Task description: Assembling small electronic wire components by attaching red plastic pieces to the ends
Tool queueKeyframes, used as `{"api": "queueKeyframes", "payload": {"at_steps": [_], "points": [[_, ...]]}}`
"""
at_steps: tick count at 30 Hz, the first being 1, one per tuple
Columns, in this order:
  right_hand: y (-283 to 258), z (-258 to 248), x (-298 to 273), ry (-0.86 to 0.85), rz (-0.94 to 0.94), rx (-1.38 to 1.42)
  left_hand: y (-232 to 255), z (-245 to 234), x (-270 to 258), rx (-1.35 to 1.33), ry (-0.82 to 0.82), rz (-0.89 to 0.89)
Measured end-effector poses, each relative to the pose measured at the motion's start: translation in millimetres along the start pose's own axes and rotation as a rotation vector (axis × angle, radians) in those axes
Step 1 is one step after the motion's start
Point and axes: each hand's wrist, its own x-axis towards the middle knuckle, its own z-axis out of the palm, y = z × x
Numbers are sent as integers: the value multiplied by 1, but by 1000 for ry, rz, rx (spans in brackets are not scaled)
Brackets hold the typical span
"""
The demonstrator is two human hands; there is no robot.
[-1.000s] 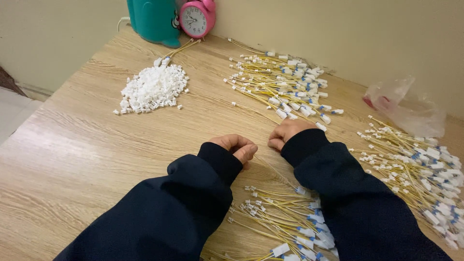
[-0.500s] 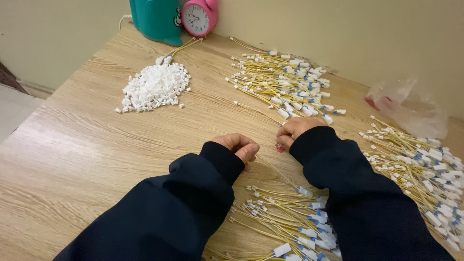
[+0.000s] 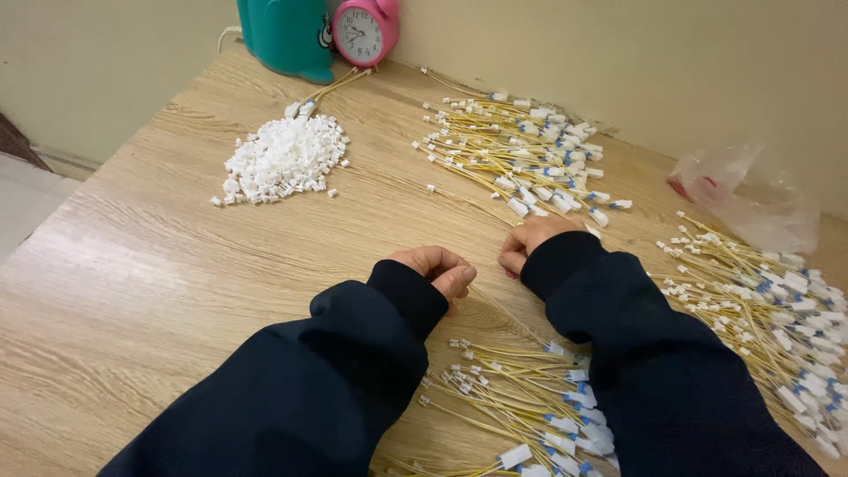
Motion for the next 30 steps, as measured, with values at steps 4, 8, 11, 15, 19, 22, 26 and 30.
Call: {"api": "queueKeyframes", "payload": {"at_steps": [4, 8, 11, 15, 19, 22, 26, 30], "points": [[12, 28, 15, 9, 14, 32, 4, 0, -3, 4, -9, 17], [27, 49, 23, 58, 7, 213, 3, 1, -3, 22, -1, -2], [13, 40, -7, 236, -72, 561, 4, -3, -5, 42, -18, 9], [-6, 27, -40, 539, -378, 858, -2, 4, -6, 18, -47, 9], [-32, 8, -65, 677, -429, 842, 7, 15, -17, -77, -67, -27], [-37, 9, -67, 793, -500, 789, 23, 17, -26, -158, -89, -64], [-37, 24, -56, 884, -583, 742, 13, 15, -22, -242, -119, -69], [-31, 44, -44, 930, -672, 719, 10, 14, -20, -290, -127, -72]]}}
